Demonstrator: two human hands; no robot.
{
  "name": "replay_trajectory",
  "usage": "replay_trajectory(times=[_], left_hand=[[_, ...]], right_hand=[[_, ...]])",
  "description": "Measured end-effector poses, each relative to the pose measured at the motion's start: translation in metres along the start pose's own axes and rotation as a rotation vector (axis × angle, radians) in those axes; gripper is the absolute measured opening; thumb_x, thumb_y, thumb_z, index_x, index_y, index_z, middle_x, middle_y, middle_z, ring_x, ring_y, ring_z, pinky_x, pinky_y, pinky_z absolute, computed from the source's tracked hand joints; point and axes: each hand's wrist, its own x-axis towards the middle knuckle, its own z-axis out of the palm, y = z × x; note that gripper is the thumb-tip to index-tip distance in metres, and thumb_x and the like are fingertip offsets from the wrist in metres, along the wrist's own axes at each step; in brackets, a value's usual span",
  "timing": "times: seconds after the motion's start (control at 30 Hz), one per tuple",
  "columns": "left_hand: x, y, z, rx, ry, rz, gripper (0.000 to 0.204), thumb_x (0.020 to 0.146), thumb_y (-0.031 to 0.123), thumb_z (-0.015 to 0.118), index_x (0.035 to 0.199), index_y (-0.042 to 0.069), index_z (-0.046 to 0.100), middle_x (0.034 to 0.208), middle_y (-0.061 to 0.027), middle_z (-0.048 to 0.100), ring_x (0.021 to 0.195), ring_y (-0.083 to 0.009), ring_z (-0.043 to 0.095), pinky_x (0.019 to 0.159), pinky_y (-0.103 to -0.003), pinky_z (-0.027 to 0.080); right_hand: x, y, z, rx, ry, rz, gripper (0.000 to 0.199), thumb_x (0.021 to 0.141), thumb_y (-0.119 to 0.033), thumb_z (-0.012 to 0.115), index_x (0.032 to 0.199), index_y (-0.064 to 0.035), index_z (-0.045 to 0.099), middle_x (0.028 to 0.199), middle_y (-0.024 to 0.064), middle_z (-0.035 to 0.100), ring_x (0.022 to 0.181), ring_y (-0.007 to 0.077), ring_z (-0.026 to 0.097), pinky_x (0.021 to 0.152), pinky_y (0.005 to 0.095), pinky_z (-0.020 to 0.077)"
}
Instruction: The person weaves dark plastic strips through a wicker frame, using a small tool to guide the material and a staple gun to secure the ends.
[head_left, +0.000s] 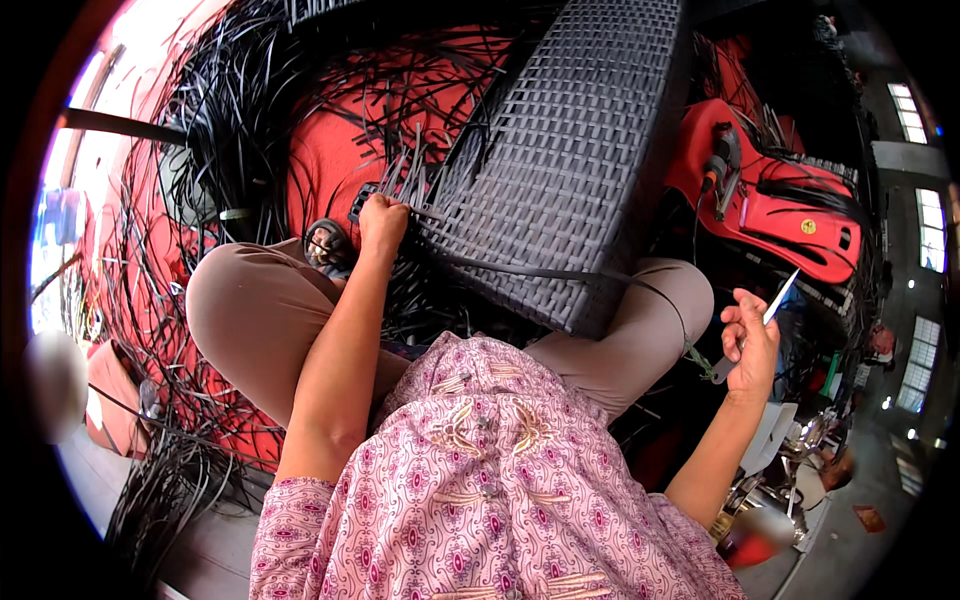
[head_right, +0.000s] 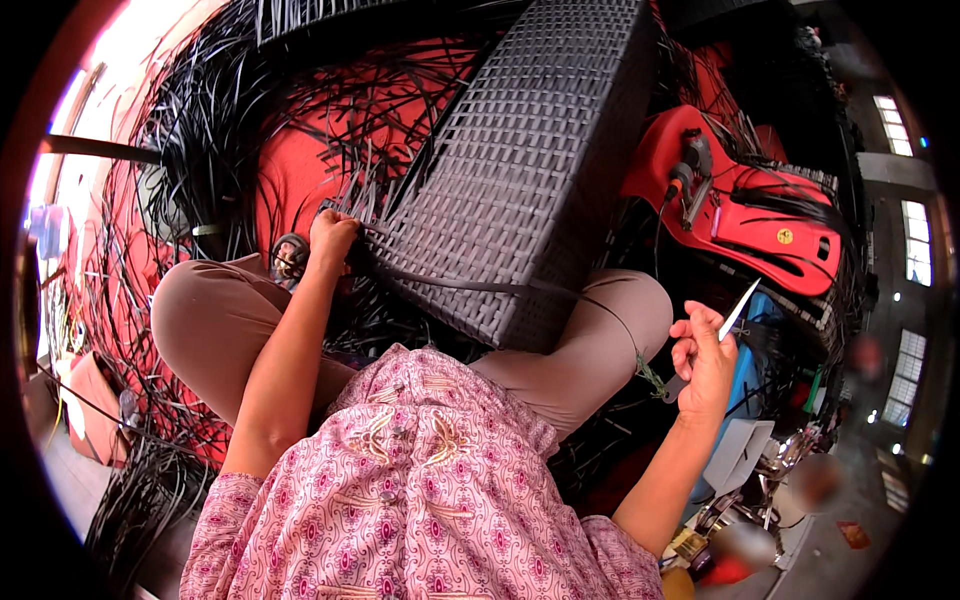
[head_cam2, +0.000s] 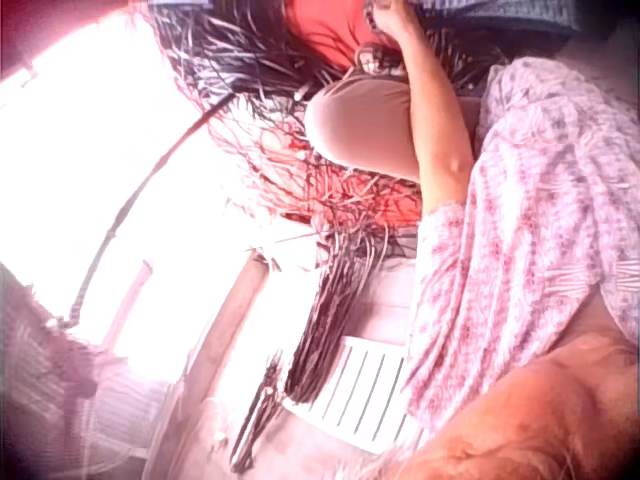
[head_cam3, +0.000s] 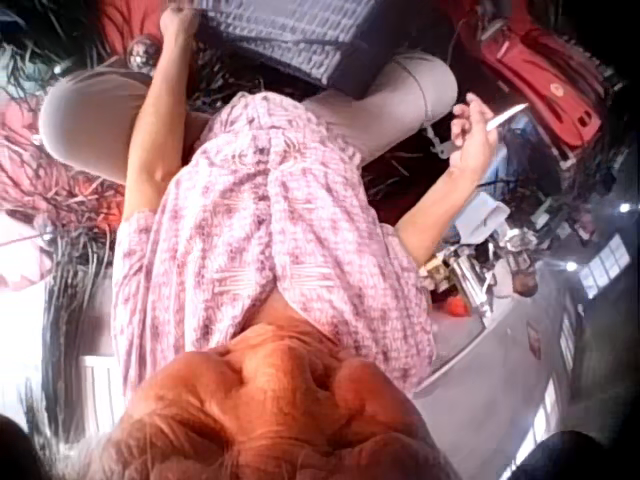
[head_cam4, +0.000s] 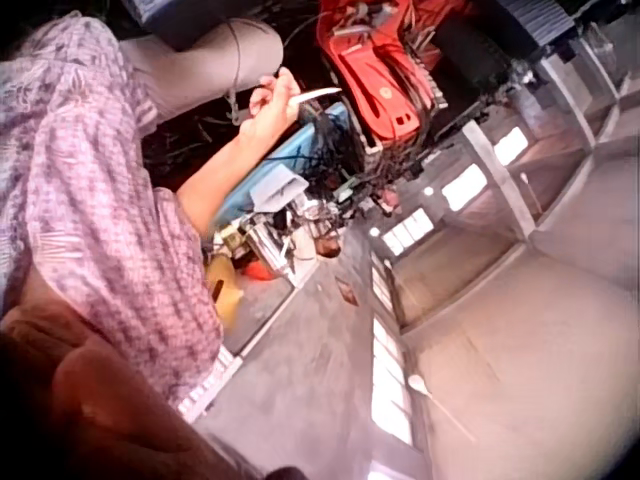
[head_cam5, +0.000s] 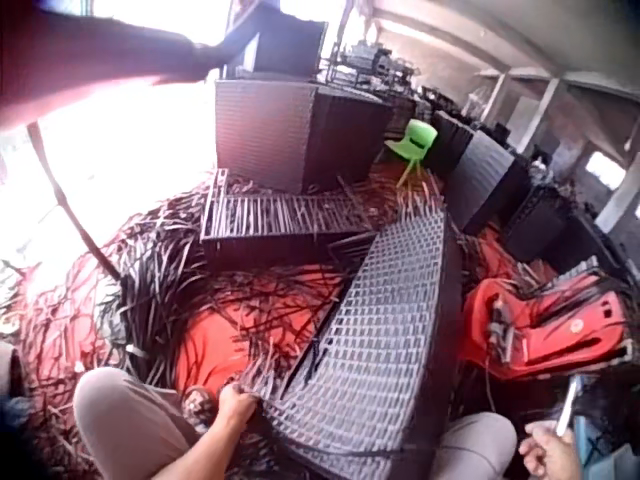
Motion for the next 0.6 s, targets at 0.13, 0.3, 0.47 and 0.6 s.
replay_trajectory(times=[0.13,0.3,0.47,0.6], left_hand=[[0.037,-0.033,-0.005,-0.063,0.043,-0.006,0.018,0.075,0.019,0.071,0.08,0.002,0.07,0.08,-0.0164,0.072,0.082,-0.0299,0.071,0.079,-0.039,0.055],[0.065,-0.076,-0.039,-0.159,0.158,0.079,0.019,0.084,0.012,0.068,0.069,0.009,0.059,0.059,0.0008,0.055,0.044,-0.0105,0.047,0.042,-0.028,0.036],[0.072,-0.055,-0.045,-0.574,-0.015,0.102,0.011,0.086,0.013,0.07,0.077,0.011,0.064,0.06,0.001,0.056,0.045,-0.0107,0.048,0.041,-0.027,0.037],[0.072,-0.07,-0.063,-0.568,0.103,0.014,0.012,0.088,0.02,0.071,0.093,0.01,0.066,0.075,0.0013,0.062,0.059,-0.0123,0.057,0.048,-0.028,0.04]], right_hand=[[-0.022,0.031,-0.01,0.047,-0.068,0.057,0.027,0.096,-0.029,0.068,0.103,-0.003,0.065,0.076,0.006,0.066,0.048,0.0051,0.05,0.04,0.0174,0.0287],[-0.052,0.054,0.007,0.063,-0.264,0.15,0.028,0.095,-0.031,0.069,0.099,-0.0037,0.067,0.075,0.0057,0.066,0.049,0.0058,0.051,0.042,0.0179,0.0307],[-0.071,0.065,0.003,0.071,-0.314,0.181,0.026,0.094,-0.028,0.069,0.1,-0.0017,0.067,0.077,0.0077,0.067,0.05,0.0067,0.052,0.044,0.0184,0.036],[-0.071,0.056,-0.003,0.235,-0.293,0.23,0.039,0.092,-0.018,0.071,0.124,0.0018,0.06,0.087,0.0114,0.068,0.055,0.0081,0.054,0.045,0.019,0.0359]])
